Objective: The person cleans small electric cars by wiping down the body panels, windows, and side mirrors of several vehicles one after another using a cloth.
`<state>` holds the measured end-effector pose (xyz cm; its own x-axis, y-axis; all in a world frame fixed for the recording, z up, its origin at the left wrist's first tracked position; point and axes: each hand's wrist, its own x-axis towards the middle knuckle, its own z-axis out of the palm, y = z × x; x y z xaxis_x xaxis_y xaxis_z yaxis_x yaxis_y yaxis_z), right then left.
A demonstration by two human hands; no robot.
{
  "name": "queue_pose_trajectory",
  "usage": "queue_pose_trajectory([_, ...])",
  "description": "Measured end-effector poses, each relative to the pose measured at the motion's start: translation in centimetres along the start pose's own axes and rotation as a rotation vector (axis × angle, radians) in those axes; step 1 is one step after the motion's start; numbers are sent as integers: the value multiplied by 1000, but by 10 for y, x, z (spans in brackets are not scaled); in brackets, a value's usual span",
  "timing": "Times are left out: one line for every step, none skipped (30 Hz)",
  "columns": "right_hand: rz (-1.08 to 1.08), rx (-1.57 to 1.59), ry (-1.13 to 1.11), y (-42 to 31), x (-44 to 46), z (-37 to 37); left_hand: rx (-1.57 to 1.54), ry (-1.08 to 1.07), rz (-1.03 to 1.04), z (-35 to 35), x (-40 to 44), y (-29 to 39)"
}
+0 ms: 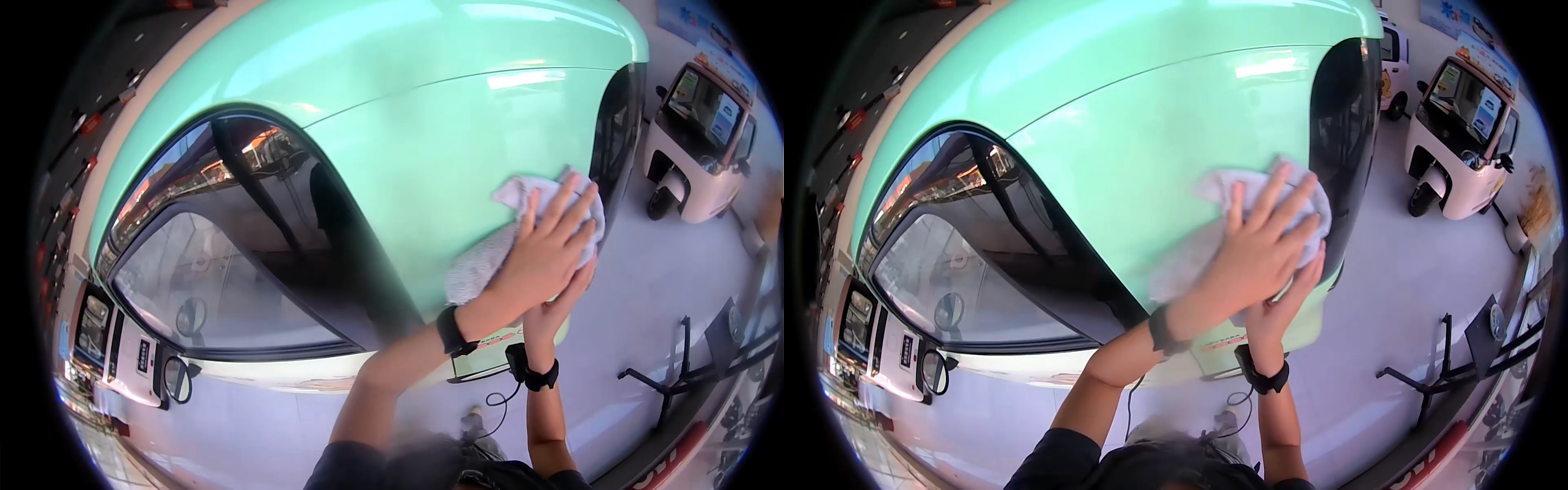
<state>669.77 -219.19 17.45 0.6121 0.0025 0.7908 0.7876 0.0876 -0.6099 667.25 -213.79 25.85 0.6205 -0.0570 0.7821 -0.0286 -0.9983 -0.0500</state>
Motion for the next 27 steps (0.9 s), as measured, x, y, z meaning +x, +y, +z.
queue_pose_trajectory([16,-2,22,5,-8,0,-11,-19,20,8,-5,0])
queue_pose_trajectory([114,36,-61,10,-20,-2,-23,-44,35,14,-14,1])
queue_pose_trajectory([216,73,-147,15,-35,-3,-37,-73,46,14,-27,-1])
queue_pose_trajectory([315,111,-235,16,-49,-1,-27,-108,46,11,-41,-4])
queue_pose_trajectory([454,230,-277,13,-63,3,-17,-141,46,8,-55,-6])
queue_pose_trajectory([565,325,-318,8,-76,9,-7,-171,46,2,-69,-9])
queue_pose_trajectory([639,391,-359,3,-88,15,27,-195,20,-5,-83,-11])
queue_pose_trajectory([677,437,-391,-3,-99,23,69,-187,17,-11,-96,-15])
queue_pose_trajectory([680,461,-419,-9,-107,31,109,-182,16,-19,-109,-20])
queue_pose_trajectory([653,461,-436,-14,-112,37,147,-178,15,-23,-119,-23])
queue_pose_trajectory([609,458,-451,-22,-119,45,151,-133,-7,-32,-128,-29])
queue_pose_trajectory([547,430,-460,-30,-123,53,154,-88,-30,-45,-131,-35])
queue_pose_trajectory([471,401,-456,-39,-126,62,159,-42,-51,-59,-136,-42])
queue_pose_trajectory([381,362,-445,-49,-127,71,125,-20,-82,-73,-137,-47])
queue_pose_trajectory([264,307,-422,-60,-128,79,93,6,-112,-89,-136,-52])
queue_pose_trajectory([149,248,-398,-71,-130,89,62,35,-140,-105,-139,-58])
queue_pose_trajectory([40,189,-371,-82,-132,97,26,55,-171,-119,-145,-62])
queue_pose_trajectory([-54,134,-353,-94,-135,105,45,90,-188,-131,-154,-69])
queue_pose_trajectory([-139,80,-334,-104,-139,113,59,124,-203,-142,-165,-76])
queue_pose_trajectory([-211,30,-322,-114,-145,119,72,159,-215,-152,-177,-82])
queue_pose_trajectory([-268,-3,-322,-123,-151,126,81,165,-228,-165,-191,-87])
queue_pose_trajectory([-308,-29,-329,-131,-159,133,58,177,-252,-175,-207,-94])
queue_pose_trajectory([-343,-55,-345,-136,-167,136,33,184,-274,-184,-225,-102])
queue_pose_trajectory([-377,-81,-362,-142,-180,143,5,188,-293,-193,-243,-110])
queue_pose_trajectory([-402,-102,-391,-146,-196,150,-31,130,-342,-204,-263,-118])
queue_pose_trajectory([-420,-124,-418,-149,-212,156,32,98,-381,-207,-284,-124])
queue_pose_trajectory([-443,-145,-450,-149,-231,163,92,67,-415,-206,-308,-129])
